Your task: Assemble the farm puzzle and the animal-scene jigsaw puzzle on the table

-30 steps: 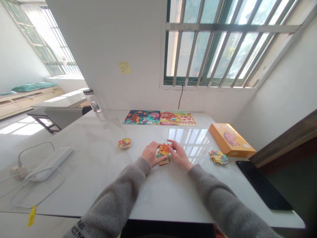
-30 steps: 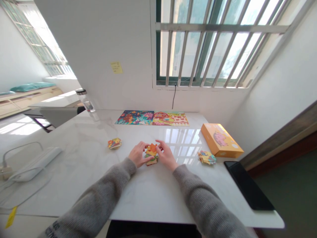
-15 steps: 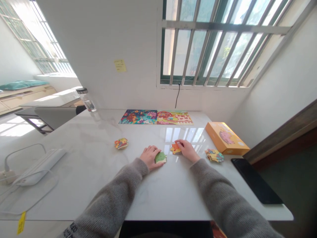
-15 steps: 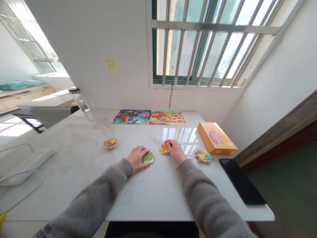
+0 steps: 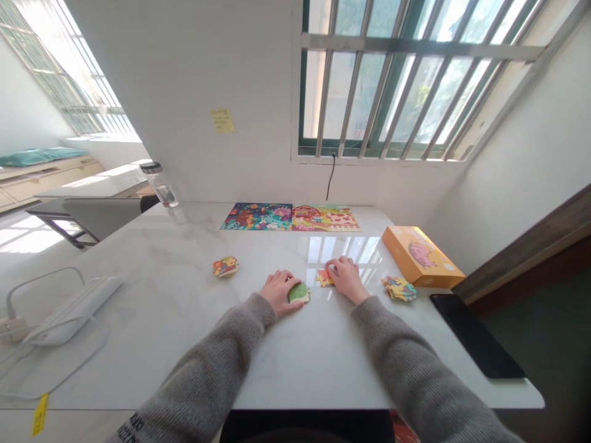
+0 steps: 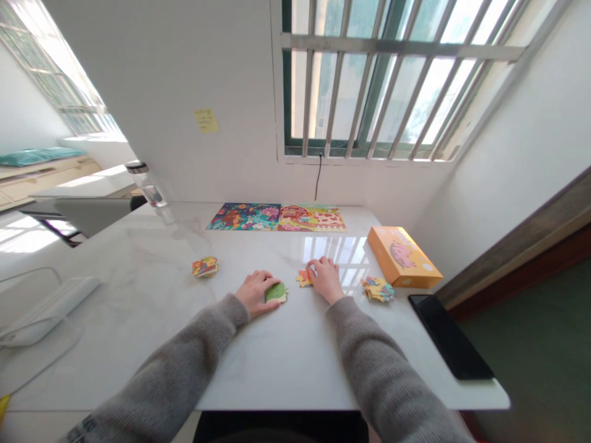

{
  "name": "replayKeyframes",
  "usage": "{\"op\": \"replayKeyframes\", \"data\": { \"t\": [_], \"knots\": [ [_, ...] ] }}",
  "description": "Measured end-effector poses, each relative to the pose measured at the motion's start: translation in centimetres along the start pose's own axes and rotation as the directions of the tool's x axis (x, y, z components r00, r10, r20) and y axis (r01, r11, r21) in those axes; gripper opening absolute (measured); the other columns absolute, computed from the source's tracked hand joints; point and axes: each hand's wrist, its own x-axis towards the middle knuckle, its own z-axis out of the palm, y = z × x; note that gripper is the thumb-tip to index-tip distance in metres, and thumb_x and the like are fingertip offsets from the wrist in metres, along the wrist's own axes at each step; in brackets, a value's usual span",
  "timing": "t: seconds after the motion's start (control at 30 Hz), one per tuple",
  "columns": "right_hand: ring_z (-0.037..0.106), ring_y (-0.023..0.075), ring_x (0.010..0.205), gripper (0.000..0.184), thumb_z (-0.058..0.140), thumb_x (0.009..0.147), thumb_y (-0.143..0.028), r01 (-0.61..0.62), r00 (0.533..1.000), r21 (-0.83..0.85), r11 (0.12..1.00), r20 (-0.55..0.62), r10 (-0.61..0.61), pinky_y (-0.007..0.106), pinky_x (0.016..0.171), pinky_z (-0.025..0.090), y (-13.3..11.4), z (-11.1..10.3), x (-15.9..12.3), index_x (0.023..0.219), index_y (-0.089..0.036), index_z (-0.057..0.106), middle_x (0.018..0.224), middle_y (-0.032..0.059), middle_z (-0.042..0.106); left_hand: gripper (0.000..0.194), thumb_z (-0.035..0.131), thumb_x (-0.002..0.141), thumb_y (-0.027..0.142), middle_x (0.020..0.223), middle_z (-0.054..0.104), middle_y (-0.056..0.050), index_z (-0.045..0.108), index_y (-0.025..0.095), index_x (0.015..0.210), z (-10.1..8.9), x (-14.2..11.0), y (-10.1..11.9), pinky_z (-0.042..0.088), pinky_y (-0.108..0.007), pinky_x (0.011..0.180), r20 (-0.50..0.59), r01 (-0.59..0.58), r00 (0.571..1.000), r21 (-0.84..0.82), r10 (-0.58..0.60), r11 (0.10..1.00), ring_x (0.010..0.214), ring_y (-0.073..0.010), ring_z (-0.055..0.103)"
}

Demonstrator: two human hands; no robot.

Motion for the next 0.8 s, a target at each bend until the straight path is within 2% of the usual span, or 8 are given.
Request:
{"op": "replayKeyframes", "data": {
  "t": [0.1,0.2,0.27,0.4,0.53,0.63,0.73,0.8],
  "knots": [
    [0.053,0.0274,0.101,0.024,0.053,0.095,-0.025,0.036,0.996,0.043,0.998,-0.089,-0.033,0.041,0.089,0.040,-0.2,-0.2,0.0,0.114,-0.021,0.068,0.103,0.0104,0.060,0.057,0.076,0.075,0.049,0.117,0.059,-0.011,0.063,0.022,0.123,0.2,0.0,-0.2,0.042,-0.048,0.095,-0.013,-0.010,1.000,-0.013,0.010,1.000,0.109,-0.0310,0.053],
    [0.053,0.0267,0.102,0.024,0.050,0.096,-0.021,0.159,0.973,0.110,0.981,-0.185,-0.137,0.041,0.092,0.041,-1.3,-0.8,-0.3,0.112,-0.021,0.068,0.103,0.0097,0.062,0.057,0.078,0.072,0.048,0.117,0.057,-0.012,0.064,0.020,0.120,0.3,0.0,-0.3,0.043,-0.049,0.095,-0.042,-0.035,0.999,-0.038,0.033,0.999,0.108,-0.0310,0.053],
    [0.054,0.0257,0.100,0.025,0.047,0.097,-0.019,0.254,0.955,0.166,0.953,-0.199,-0.220,0.041,0.092,0.041,-2.5,-1.1,-0.7,0.110,-0.022,0.068,0.099,0.0082,0.064,0.057,0.079,0.071,0.047,0.117,0.057,-0.012,0.063,0.020,0.119,0.3,0.1,-0.3,0.045,-0.048,0.094,-0.077,-0.056,0.996,-0.061,0.052,0.997,0.108,-0.0305,0.053],
    [0.057,0.0234,0.103,0.033,0.041,0.097,-0.013,0.376,0.926,0.321,0.869,-0.136,-0.351,0.039,0.093,0.042,-4.9,-1.0,-1.8,0.119,-0.022,0.063,0.104,0.0070,0.068,0.058,0.080,0.070,0.045,0.114,0.056,-0.011,0.063,0.020,0.119,-0.1,0.3,-0.6,0.046,-0.046,0.095,-0.153,-0.068,0.987,-0.092,0.053,0.993,0.106,-0.0294,0.054],
    [0.055,0.0231,0.114,0.047,0.036,0.096,-0.008,0.346,0.936,0.360,0.866,-0.072,-0.344,0.043,0.102,0.037,-5.7,-1.0,-2.2,0.139,-0.021,0.049,0.119,0.0076,0.070,0.058,0.079,0.068,0.041,0.116,0.054,-0.011,0.063,0.019,0.119,-1.0,0.3,-1.9,0.046,-0.046,0.096,-0.172,-0.021,0.985,-0.069,0.009,0.997,0.106,-0.0295,0.054],
    [0.051,0.0257,0.124,0.049,0.048,0.098,-0.021,0.360,0.921,0.318,0.877,0.030,-0.388,0.047,0.108,0.032,-6.0,-1.3,-2.4,0.146,-0.021,0.043,0.126,0.0099,0.068,0.056,0.076,0.071,0.040,0.118,0.053,-0.011,0.062,0.020,0.121,-1.6,0.1,-3.5,0.045,-0.046,0.098,-0.176,0.068,0.982,-0.016,-0.070,0.998,0.108,-0.0298,0.053],
    [0.046,0.0294,0.130,0.062,0.066,0.090,-0.040,0.418,0.876,0.262,0.870,0.137,-0.462,0.050,0.111,0.028,-6.7,-1.5,-2.7,0.145,-0.023,0.045,0.131,0.0120,0.064,0.051,0.072,0.076,0.040,0.121,0.054,-0.010,0.062,0.022,0.123,-1.9,0.0,-4.6,0.043,-0.046,0.098,-0.170,0.172,0.972,0.041,-0.163,0.984,0.112,-0.0304,0.052],
    [0.047,0.0301,0.129,0.066,0.071,0.086,-0.045,0.455,0.847,0.245,0.856,0.178,-0.501,0.050,0.111,0.028,-7.0,-1.4,-2.8,0.144,-0.024,0.048,0.132,0.0116,0.063,0.048,0.070,0.078,0.041,0.121,0.055,-0.009,0.063,0.024,0.123,-1.8,0.0,-5.0,0.041,-0.046,0.098,-0.167,0.229,0.962,0.058,-0.217,0.972,0.114,-0.0301,0.051]
  ]
}}
